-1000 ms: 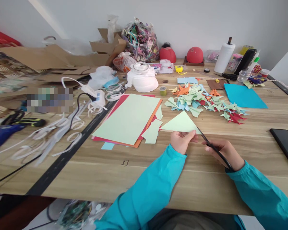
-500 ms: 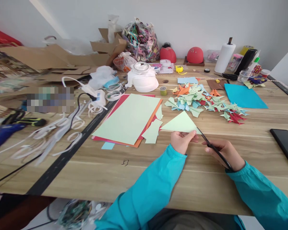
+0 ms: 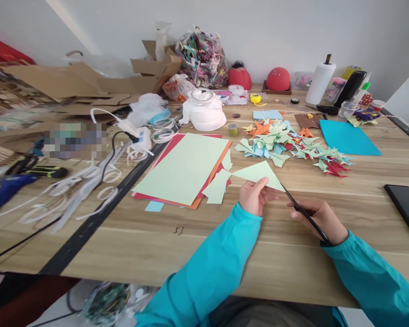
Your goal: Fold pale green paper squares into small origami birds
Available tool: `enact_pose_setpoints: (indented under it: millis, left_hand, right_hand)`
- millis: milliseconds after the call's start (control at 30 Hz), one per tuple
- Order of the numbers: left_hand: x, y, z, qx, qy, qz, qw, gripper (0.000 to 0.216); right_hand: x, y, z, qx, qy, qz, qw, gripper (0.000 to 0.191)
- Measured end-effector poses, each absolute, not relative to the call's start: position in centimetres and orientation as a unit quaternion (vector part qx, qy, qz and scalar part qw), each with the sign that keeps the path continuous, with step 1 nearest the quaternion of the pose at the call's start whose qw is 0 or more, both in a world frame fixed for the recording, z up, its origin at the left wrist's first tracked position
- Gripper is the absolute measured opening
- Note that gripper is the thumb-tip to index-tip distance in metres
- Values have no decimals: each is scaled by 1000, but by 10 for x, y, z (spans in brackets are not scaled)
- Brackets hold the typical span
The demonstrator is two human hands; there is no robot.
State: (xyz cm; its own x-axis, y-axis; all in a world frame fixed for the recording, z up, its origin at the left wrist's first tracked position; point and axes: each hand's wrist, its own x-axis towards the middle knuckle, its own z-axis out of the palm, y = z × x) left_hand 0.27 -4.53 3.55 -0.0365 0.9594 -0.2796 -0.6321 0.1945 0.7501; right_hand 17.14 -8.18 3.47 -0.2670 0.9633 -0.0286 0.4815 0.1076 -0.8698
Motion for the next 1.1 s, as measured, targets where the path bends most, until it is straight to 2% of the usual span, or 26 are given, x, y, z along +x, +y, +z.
enact_pose_setpoints:
  millis: [267,467,667,767,900,1100]
  left_hand:
    - [2,-45,36,184,407,593,670,27]
    - [0,-43,35,189,412,602,657,29]
    - [-5,-40,37,179,404,624,644,31]
    - [-4,-42,37,185,404,622,645,31]
    - [-3,-43,36,185,407,624,642,30]
    - [0,-45,36,199,413,612,645,30]
  right_hand:
    - [171,-82,35,-532,-666,421,311,36]
    - [168,-86,35,-544,-579,531,294,49]
    - [167,-93,33,-471,-552,562,397,53]
    - [167,-98,32,-453,-524,587,419,58]
    - [168,-99,32,-411,-518,645,383,70]
    - [165,-96,38,-444,-588,588,334,57]
